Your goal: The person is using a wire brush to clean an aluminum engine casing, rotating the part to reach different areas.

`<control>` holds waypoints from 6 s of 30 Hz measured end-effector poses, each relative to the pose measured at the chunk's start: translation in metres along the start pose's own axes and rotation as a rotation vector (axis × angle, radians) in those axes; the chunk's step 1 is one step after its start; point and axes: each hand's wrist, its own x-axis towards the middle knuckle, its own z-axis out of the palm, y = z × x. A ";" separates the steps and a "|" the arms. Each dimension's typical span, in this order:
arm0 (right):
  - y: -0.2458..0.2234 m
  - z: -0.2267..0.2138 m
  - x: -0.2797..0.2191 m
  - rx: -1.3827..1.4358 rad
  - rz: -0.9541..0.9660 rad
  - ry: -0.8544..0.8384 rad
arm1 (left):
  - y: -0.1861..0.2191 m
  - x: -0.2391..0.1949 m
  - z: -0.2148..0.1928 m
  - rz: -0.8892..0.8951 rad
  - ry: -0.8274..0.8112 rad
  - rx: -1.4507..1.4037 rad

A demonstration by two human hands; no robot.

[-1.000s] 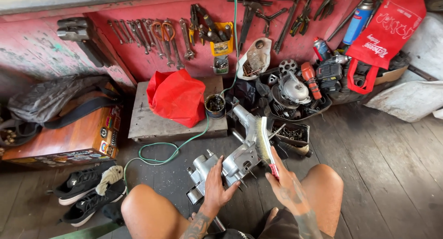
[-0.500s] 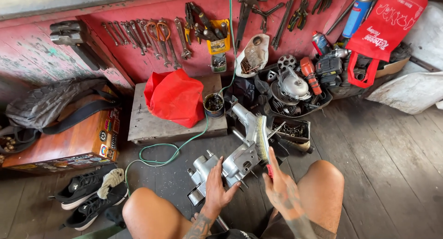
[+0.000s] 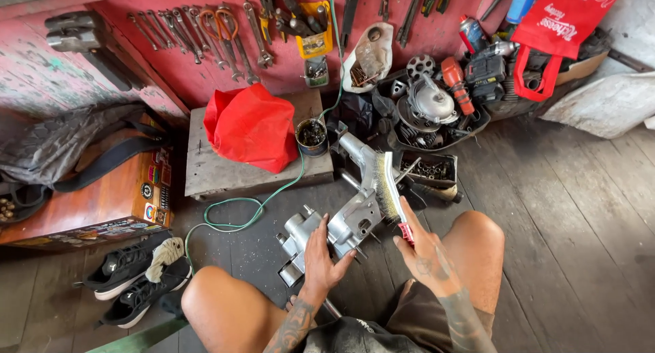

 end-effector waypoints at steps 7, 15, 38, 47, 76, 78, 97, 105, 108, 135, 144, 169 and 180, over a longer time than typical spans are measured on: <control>0.013 -0.017 -0.067 -0.007 0.155 -0.207 | 0.003 0.002 -0.003 0.009 0.002 -0.024; -0.010 0.023 0.006 -0.136 0.034 0.103 | 0.002 0.001 -0.005 -0.005 -0.005 -0.009; 0.013 -0.013 -0.040 0.098 -0.143 -0.113 | -0.012 -0.001 0.002 0.016 -0.004 0.015; 0.012 0.013 -0.002 0.042 -0.076 -0.016 | -0.009 0.002 -0.003 0.036 0.003 -0.018; 0.038 0.010 -0.043 -0.019 -0.064 -0.015 | -0.011 -0.002 0.006 0.167 0.031 -0.002; 0.033 0.007 -0.036 -0.012 -0.041 -0.009 | -0.006 0.000 0.003 0.142 0.021 -0.015; 0.017 -0.011 -0.017 0.034 -0.050 -0.054 | -0.012 -0.001 0.006 0.140 0.047 -0.004; 0.035 0.015 -0.022 0.041 -0.088 0.043 | -0.015 0.000 0.005 0.105 0.028 -0.007; 0.021 0.013 -0.007 -0.168 0.075 0.010 | -0.016 0.002 0.006 0.101 0.032 -0.006; 0.017 0.017 -0.022 -0.042 0.154 -0.094 | -0.012 -0.001 0.004 -0.046 -0.021 0.016; -0.007 0.010 -0.011 0.131 0.184 -0.041 | -0.014 0.001 0.005 -0.013 -0.001 -0.004; -0.009 0.020 -0.002 -0.003 0.313 -0.026 | -0.011 0.002 0.002 -0.024 -0.017 -0.016; 0.098 0.052 -0.009 -0.207 0.259 -0.138 | -0.009 0.002 0.001 -0.040 -0.025 -0.025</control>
